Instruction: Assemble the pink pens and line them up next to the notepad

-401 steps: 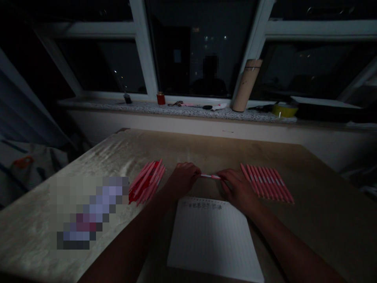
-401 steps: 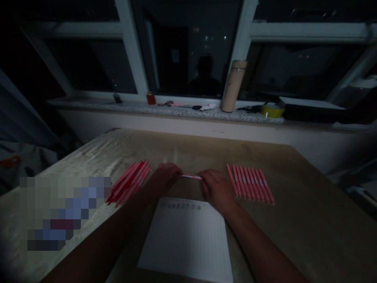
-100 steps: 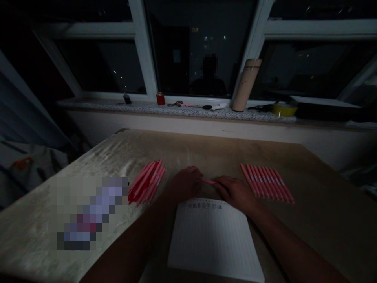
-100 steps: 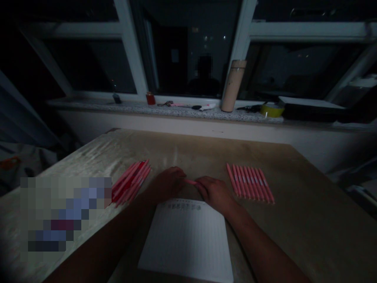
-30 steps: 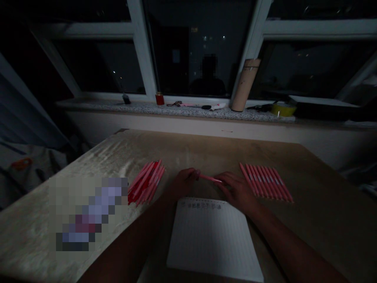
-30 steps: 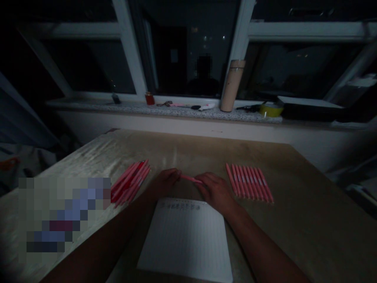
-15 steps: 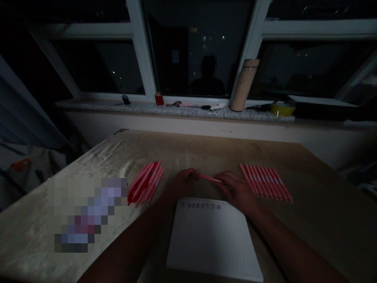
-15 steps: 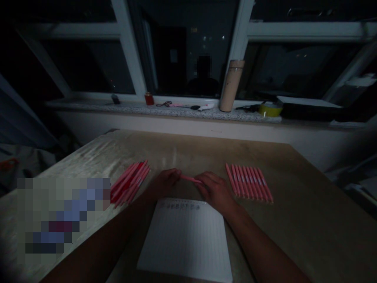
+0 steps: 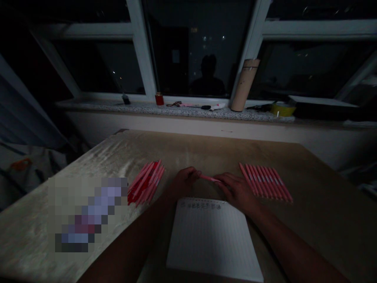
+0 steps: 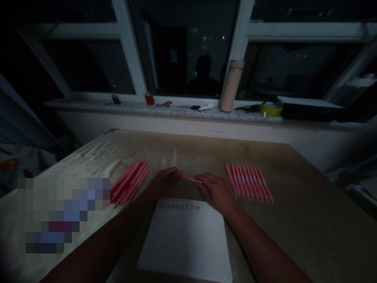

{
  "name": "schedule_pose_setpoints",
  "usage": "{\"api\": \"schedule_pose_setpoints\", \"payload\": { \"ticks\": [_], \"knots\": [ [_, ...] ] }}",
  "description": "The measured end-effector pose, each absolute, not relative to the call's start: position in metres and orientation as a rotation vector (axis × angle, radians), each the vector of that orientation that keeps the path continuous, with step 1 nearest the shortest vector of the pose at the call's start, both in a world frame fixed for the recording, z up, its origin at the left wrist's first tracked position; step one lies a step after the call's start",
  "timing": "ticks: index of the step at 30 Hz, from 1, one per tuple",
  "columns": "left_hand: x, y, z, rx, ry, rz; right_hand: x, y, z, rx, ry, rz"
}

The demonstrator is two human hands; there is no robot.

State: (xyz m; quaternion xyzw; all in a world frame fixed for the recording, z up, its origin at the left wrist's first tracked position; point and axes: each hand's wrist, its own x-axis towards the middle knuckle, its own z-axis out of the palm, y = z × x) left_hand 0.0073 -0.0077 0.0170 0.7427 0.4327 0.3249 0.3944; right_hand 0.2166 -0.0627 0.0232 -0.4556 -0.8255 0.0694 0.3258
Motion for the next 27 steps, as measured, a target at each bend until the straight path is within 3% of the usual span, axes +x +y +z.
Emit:
{"api": "schedule_pose_setpoints", "payload": {
  "ticks": [27],
  "knots": [
    [0.0126,-0.0148,0.0161,1.801,1.115,0.841,0.2173,-0.0619,0.0177,-1.044,-2.086,0.284]
  ]
}}
